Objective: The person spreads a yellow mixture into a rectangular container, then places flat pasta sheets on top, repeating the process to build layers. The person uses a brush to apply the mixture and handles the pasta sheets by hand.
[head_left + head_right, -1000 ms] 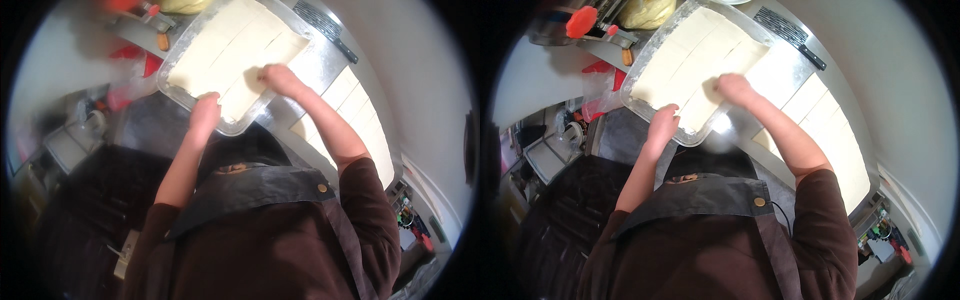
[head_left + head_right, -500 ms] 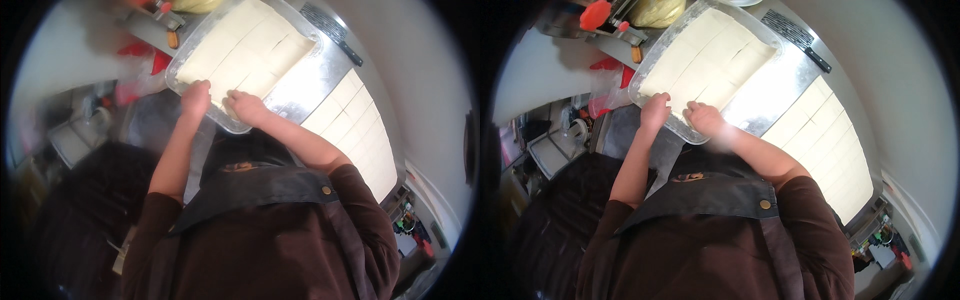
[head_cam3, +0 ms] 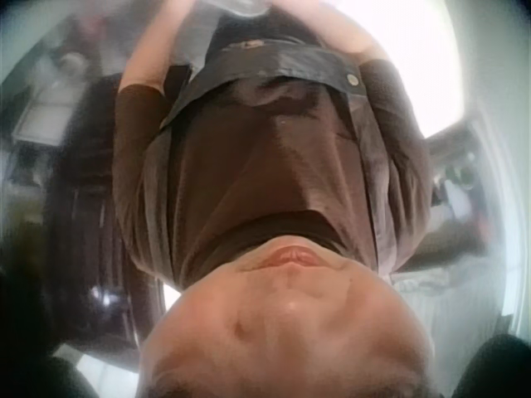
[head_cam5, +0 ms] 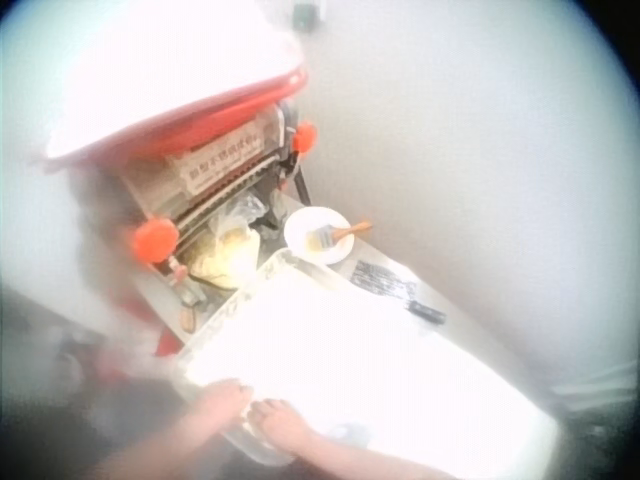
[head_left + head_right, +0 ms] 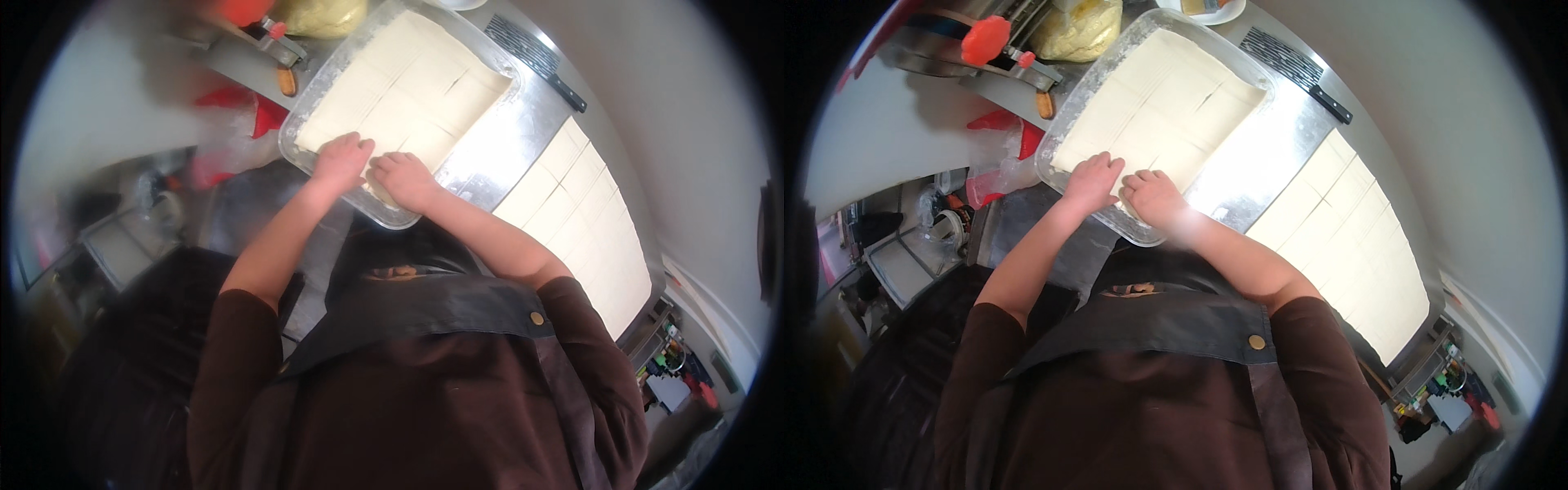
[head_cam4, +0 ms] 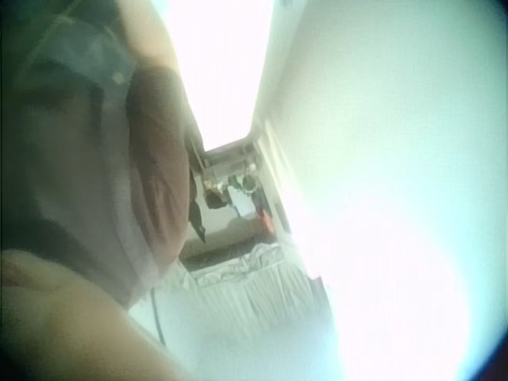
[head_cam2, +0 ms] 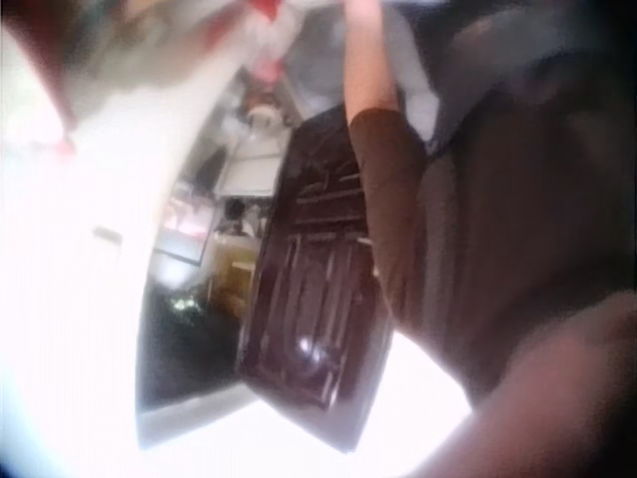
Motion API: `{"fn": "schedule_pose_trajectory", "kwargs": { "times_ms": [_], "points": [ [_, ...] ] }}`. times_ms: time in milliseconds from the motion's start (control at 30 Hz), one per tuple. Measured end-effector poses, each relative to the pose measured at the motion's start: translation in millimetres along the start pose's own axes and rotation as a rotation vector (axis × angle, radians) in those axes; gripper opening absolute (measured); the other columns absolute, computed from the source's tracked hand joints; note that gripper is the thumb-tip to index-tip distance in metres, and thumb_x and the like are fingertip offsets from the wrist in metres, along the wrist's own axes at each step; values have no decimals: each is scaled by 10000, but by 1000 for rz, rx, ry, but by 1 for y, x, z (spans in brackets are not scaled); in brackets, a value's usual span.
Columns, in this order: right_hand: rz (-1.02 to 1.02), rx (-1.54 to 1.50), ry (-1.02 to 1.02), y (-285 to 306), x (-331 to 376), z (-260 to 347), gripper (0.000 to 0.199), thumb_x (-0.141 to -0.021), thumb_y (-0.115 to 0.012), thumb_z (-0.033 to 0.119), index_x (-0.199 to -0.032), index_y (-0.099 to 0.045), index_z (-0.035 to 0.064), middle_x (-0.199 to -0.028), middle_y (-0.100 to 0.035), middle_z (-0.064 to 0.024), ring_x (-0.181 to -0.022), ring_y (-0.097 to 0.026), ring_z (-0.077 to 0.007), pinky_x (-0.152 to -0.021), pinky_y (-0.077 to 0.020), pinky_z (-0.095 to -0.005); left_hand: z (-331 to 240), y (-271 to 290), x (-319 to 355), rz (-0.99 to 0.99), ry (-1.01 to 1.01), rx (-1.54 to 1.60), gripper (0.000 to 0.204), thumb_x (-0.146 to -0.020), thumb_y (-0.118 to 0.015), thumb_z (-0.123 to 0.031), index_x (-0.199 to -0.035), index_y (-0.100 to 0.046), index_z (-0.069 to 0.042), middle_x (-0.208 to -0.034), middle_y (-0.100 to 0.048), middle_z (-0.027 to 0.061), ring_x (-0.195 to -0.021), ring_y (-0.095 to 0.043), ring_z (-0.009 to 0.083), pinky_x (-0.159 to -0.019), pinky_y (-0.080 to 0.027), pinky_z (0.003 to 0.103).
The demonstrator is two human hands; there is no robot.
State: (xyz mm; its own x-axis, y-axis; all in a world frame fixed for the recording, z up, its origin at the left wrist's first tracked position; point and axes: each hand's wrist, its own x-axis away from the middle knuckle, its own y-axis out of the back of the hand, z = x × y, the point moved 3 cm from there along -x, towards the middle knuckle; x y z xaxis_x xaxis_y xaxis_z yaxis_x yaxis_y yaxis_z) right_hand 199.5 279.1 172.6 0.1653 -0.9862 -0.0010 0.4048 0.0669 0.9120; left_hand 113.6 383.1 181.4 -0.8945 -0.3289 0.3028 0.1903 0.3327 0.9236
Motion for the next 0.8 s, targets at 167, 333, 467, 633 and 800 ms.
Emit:
{"fn": "schedule_pose_trajectory", "kwargs": {
  "times_ms": [167,333,467,633,800],
  "points": [
    [106,-103,-149,18,-18,-16,179,-771,-469,107,-888,-600,69,-958,-585,-84,-896,-563,-247,-757,-463,-351,13,16,5,-17,42,138,428,-609,-740,-207,-941,-509,-64,-933,-513,112,-927,-520,286,-783,-443,361],
    [-47,-77,-281,41,-79,-95,227,-813,-413,111,-933,-592,39,-970,-586,-136,-885,-575,-286,-770,-470,-371,54,18,18,-312,380,239,434,-688,-688,-183,-1032,-496,0,-1038,-512,176,-982,-496,334,-839,-419,386],
    [-100,-11,-403,74,-134,-142,268,-855,-348,130,-1010,-535,14,-1140,-512,-156,-1004,-531,-305,-837,-445,-379,55,16,23,-170,593,220,414,-740,-636,-191,-1045,-482,43,-1064,-519,205,-994,-500,342,-870,-409,388],
    [-207,-15,-575,75,-169,-187,297,-866,-290,130,-1070,-464,2,-1159,-496,-175,-1054,-496,-330,-872,-420,-395,54,25,17,-174,599,130,343,-740,-626,-177,-983,-503,33,-959,-570,206,-937,-537,346,-798,-443,416],
    [-125,-74,-679,73,-177,-201,299,-872,-264,143,-1037,-471,2,-1175,-469,-213,-1056,-491,-340,-888,-403,-412,63,24,10,-157,624,132,328,-750,-621,-207,-947,-521,35,-922,-577,200,-887,-561,339,-762,-462,404]
  ]
}}
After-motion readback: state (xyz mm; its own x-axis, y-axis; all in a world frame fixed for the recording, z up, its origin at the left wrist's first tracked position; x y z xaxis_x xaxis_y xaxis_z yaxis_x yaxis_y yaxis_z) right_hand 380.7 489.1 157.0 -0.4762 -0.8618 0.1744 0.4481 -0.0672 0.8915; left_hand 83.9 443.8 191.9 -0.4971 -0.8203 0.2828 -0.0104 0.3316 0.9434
